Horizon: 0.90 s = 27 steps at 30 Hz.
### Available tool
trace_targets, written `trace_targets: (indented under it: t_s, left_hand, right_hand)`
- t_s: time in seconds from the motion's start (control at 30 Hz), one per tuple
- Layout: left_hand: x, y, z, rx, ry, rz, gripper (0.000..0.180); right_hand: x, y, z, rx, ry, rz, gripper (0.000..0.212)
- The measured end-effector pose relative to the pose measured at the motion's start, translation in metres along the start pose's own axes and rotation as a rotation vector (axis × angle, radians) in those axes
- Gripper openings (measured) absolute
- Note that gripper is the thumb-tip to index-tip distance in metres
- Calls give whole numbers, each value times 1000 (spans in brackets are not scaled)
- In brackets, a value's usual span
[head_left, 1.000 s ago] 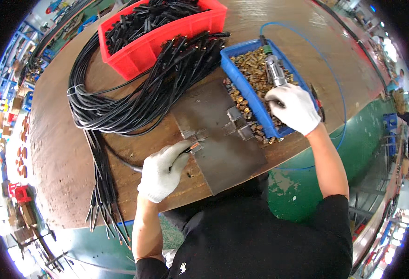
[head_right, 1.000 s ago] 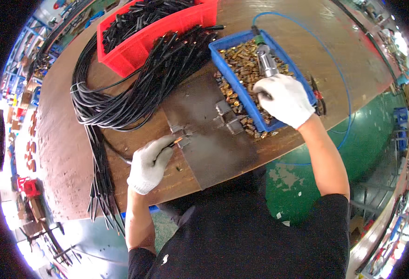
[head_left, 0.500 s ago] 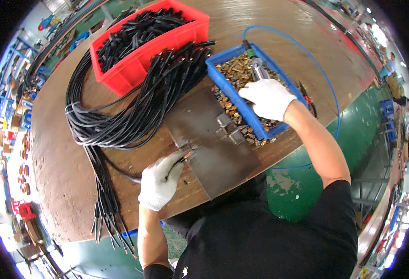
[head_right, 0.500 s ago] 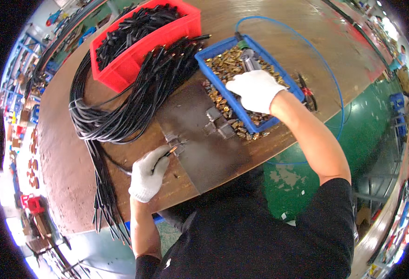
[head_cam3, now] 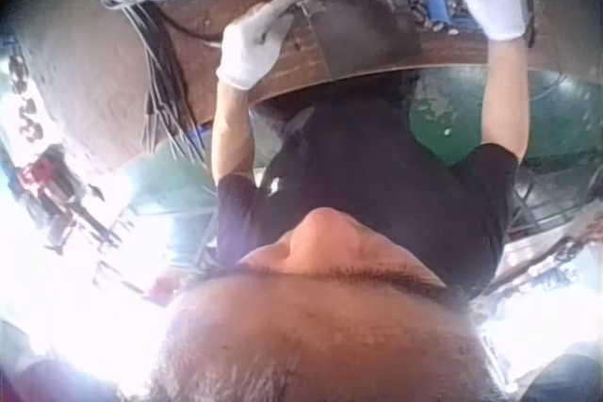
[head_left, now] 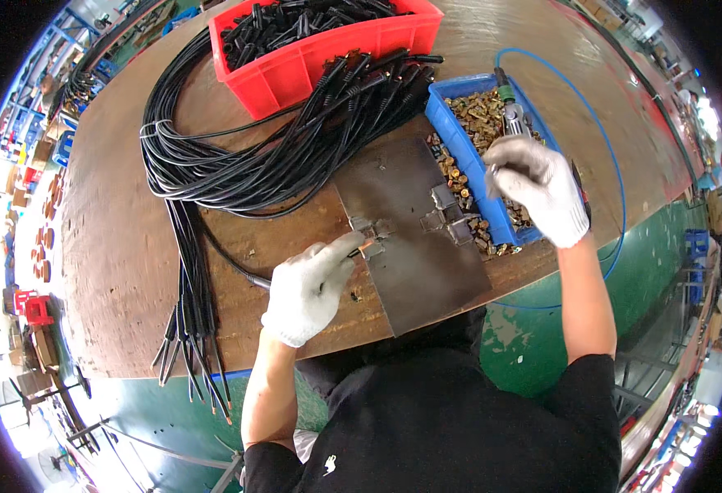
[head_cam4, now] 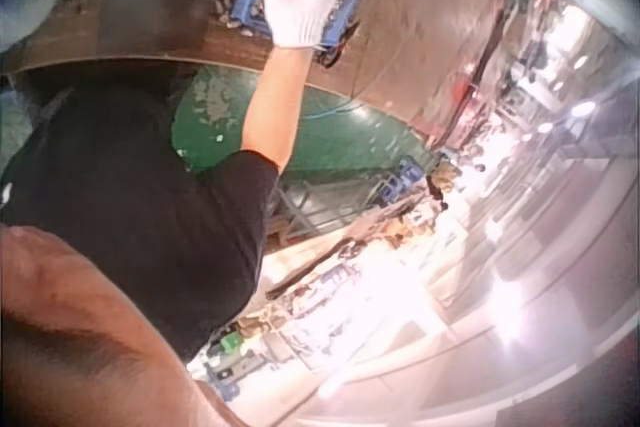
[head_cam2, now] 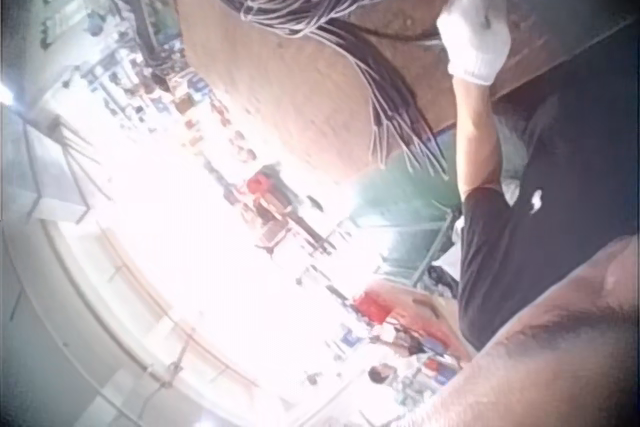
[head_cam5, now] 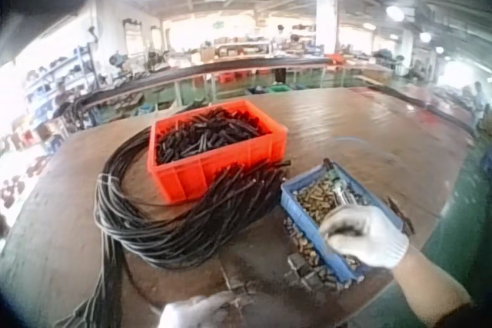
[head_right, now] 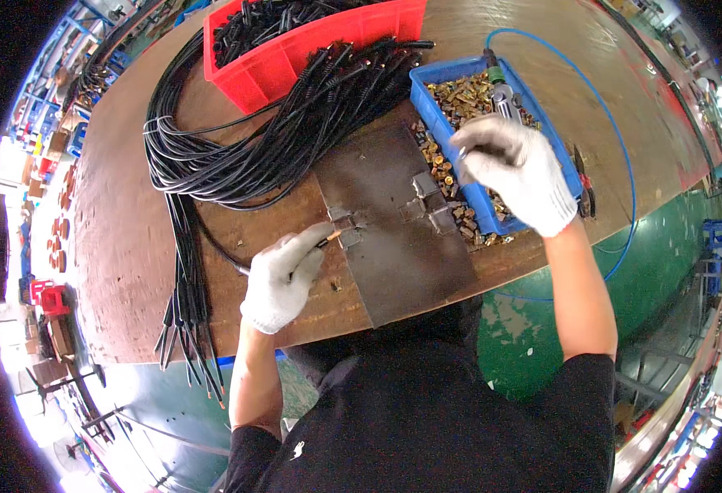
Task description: The person assembles electrical connectors to black wires using a pneumatic crimping tool at a workbench.
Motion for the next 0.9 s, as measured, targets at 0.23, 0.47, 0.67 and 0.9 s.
trace_targets:
  t_s: [0.23,0.47,0.67,0.9]
  left_hand:
    - [-6,-1,-2,38,-103,-74,40]
    - [-5,1,-4,67,-124,-105,40]
    - [-6,3,-3,132,-195,-103,47]
    - [-5,2,-2,150,-195,-99,48]
  right_hand:
    - [105,-23,-18,261,-58,853,25]
    - [148,-35,-16,427,-49,1114,25]
    - [159,-34,-16,452,-30,1119,23]
    - [160,-33,-18,459,-50,1082,23]
Point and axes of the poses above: each hand's wrist, its own z-axis towards the middle knuckle, its own x-axis out of the palm, y = z × x, the point moved 3 cm from there along z, towards the middle knuckle, and after that the axes turned 15 degrees about -x, right-handed, at the moved point
